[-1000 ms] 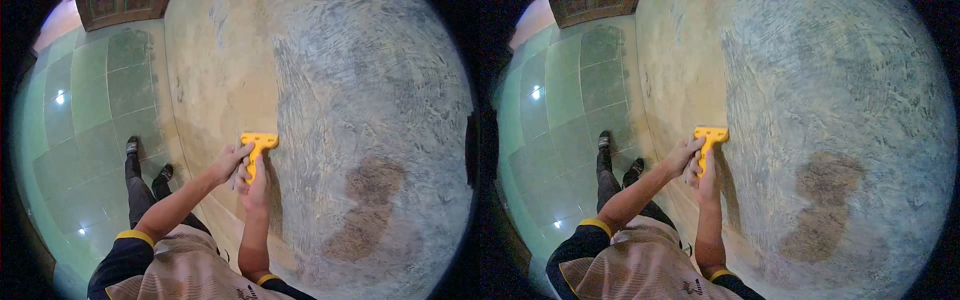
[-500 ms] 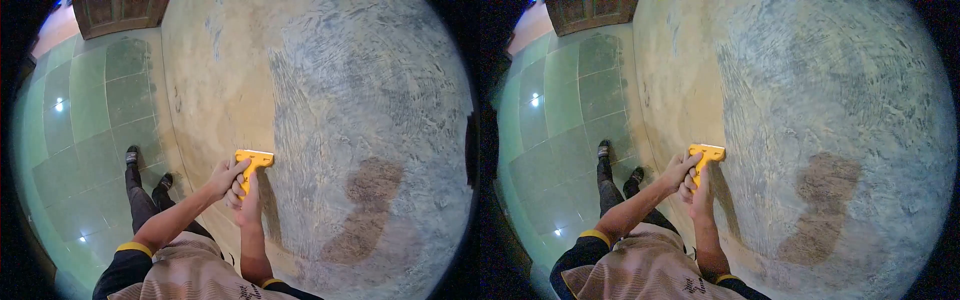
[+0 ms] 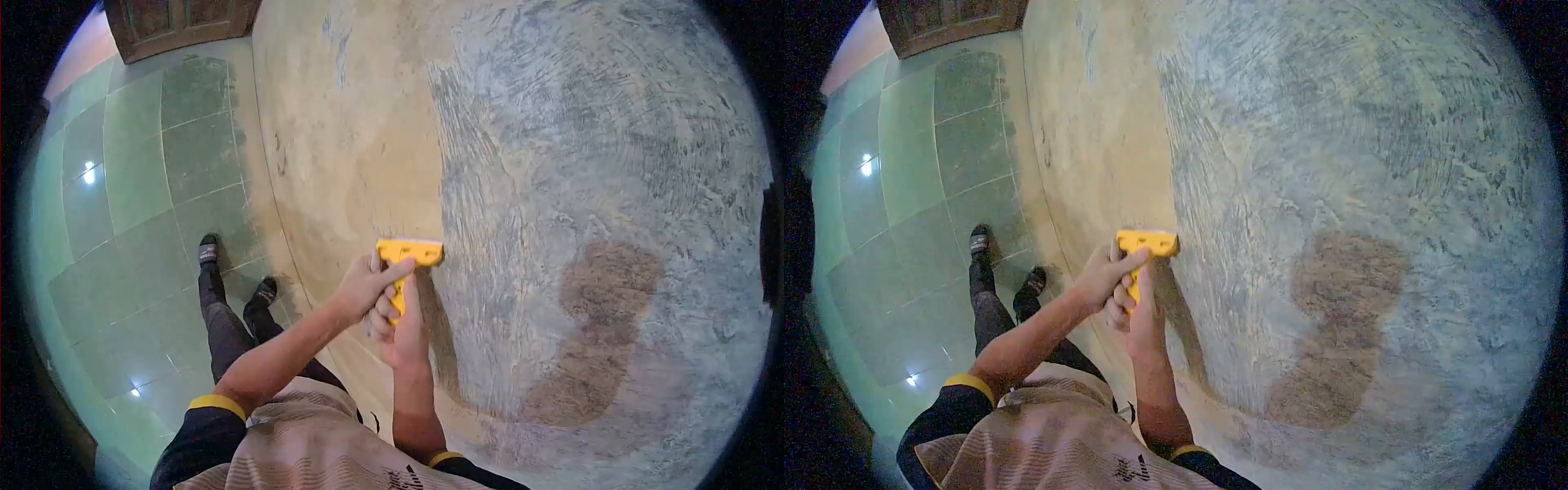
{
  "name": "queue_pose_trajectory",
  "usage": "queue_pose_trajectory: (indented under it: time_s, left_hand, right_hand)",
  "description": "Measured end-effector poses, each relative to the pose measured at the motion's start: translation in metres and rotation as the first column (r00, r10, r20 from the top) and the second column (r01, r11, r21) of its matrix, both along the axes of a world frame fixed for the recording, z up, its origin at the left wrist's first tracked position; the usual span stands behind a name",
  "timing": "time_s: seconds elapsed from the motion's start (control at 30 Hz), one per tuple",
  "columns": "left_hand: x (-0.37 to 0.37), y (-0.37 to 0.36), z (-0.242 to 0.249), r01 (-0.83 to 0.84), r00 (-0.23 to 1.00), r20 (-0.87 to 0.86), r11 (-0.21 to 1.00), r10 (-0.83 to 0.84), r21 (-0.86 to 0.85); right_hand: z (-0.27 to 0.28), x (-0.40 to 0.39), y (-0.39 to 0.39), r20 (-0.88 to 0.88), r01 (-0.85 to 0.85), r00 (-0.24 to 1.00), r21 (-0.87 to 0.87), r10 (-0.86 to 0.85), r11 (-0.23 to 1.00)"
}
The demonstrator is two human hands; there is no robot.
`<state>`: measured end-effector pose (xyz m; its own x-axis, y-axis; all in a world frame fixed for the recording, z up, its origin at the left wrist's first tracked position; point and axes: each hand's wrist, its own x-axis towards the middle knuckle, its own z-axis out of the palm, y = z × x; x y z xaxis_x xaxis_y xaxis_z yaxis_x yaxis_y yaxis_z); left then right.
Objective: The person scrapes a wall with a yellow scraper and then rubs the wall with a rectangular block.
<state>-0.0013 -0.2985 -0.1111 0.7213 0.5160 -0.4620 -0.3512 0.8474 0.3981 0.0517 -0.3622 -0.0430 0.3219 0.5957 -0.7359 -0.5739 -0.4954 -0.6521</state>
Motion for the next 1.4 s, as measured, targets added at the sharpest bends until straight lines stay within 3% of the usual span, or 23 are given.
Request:
queue_pose_trajectory:
  time_s: [0.03, 0.1, 0.17, 0.2, 0.3, 0.37, 0.5, 0.63, 0.7, 0.73, 0.83, 0.87, 0.9, 0.97, 1.03, 1.2, 1.3, 1.33, 1.4]
  left_hand:
    - [-0.001, -0.002, 0.004, -0.048, 0.997, -0.061, 0.999, 0.049, 0.017]
    - [-0.006, 0.01, 0.004, 0.013, 0.998, -0.059, 0.999, -0.011, 0.029]
    - [-0.009, 0.023, -0.001, 0.099, 0.994, 0.04, 0.995, -0.098, -0.031]
    - [-0.005, 0.021, -0.008, 0.043, 0.999, 0.008, 0.999, -0.044, 0.025]
    - [-0.014, 0.006, 0.003, 0.091, 0.99, -0.112, 0.994, -0.083, 0.065]
    - [-0.01, 0.009, 0.004, 0.03, 0.988, -0.157, 0.992, -0.01, 0.124]
    - [-0.006, 0.017, -0.008, 0.108, 0.993, -0.068, 0.988, -0.101, 0.113]
    - [-0.003, -0.002, -0.008, 0.09, 0.993, -0.095, 0.967, -0.069, 0.236]
    - [0.005, -0.002, 0.002, 0.079, 0.995, -0.076, 0.956, -0.059, 0.282]
    - [0.0, 0.01, 0.025, 0.046, 0.999, -0.036, 0.98, -0.04, 0.192]
    - [-0.001, 0.02, 0.031, 0.09, 0.995, -0.041, 0.994, -0.087, 0.056]
    - [0.0, 0.013, 0.034, -0.01, 0.998, -0.063, 0.99, 0.019, 0.141]
    - [0.002, 0.004, 0.03, -0.015, 0.998, -0.058, 0.989, 0.023, 0.148]
    - [-0.003, 0.0, 0.035, 0.034, 0.996, -0.088, 0.972, -0.014, 0.232]
    - [-0.007, 0.006, 0.035, 0.138, 0.986, -0.115, 0.98, -0.122, 0.141]
    - [-0.006, 0.002, 0.029, 0.135, 0.989, -0.092, 0.968, -0.118, 0.21]
    - [0.006, -0.007, 0.027, 0.092, 0.992, -0.113, 0.945, -0.059, 0.314]
    - [0.01, -0.003, 0.026, 0.086, 0.994, -0.084, 0.975, -0.07, 0.203]
    - [0.004, 0.011, 0.039, 0.102, 0.994, -0.03, 0.995, -0.102, -0.002]
  right_hand:
    - [-0.002, 0.002, 0.002, 0.0, -0.005, 1.0, 0.005, 0.005, 1.0]
    - [-0.008, 0.003, 0.002, 0.004, 0.023, 1.0, 0.035, -0.023, 0.999]
    - [-0.012, 0.0, 0.014, 0.006, 0.075, 0.997, 0.016, -0.075, 0.997]
    - [-0.012, -0.001, 0.014, 0.002, 0.058, 0.998, 0.039, -0.058, 0.998]
    - [-0.005, -0.003, 0.004, 0.004, 0.015, 1.0, 0.044, -0.015, 0.999]
    - [-0.003, 0.0, 0.0, -0.085, 0.026, 0.996, 0.058, -0.021, 0.998]
    - [-0.021, -0.009, 0.012, 0.063, 0.088, 0.994, 0.049, -0.091, 0.995]
    - [-0.01, -0.011, -0.013, 0.084, 0.127, 0.988, 0.017, -0.128, 0.992]
    - [0.001, 0.0, -0.007, 0.067, 0.066, 0.995, 0.066, -0.07, 0.996]
    - [0.004, 0.004, 0.001, 0.084, 0.069, 0.994, 0.049, -0.073, 0.996]
    - [0.013, 0.009, 0.009, 0.105, 0.015, 0.994, 0.069, -0.023, 0.997]
    - [0.015, 0.005, 0.003, 0.067, 0.058, 0.996, 0.044, -0.061, 0.997]
    - [0.017, 0.002, -0.004, 0.03, 0.096, 0.995, 0.019, -0.096, 0.995]
    - [0.014, 0.004, -0.011, -0.043, 0.09, 0.995, 0.046, -0.088, 0.995]
    - [0.008, 0.007, -0.011, -0.068, 0.105, 0.993, 0.101, -0.099, 0.989]
    - [0.017, -0.009, -0.008, 0.058, 0.116, 0.991, 0.058, -0.119, 0.992]
    - [0.024, 0.002, -0.02, -0.013, 0.112, 0.994, 0.085, -0.111, 0.99]
    - [0.018, 0.008, -0.014, 0.058, 0.121, 0.991, 0.038, -0.123, 0.992]
    - [0.023, 0.014, 0.003, 0.007, 0.098, 0.995, 0.056, -0.098, 0.994]
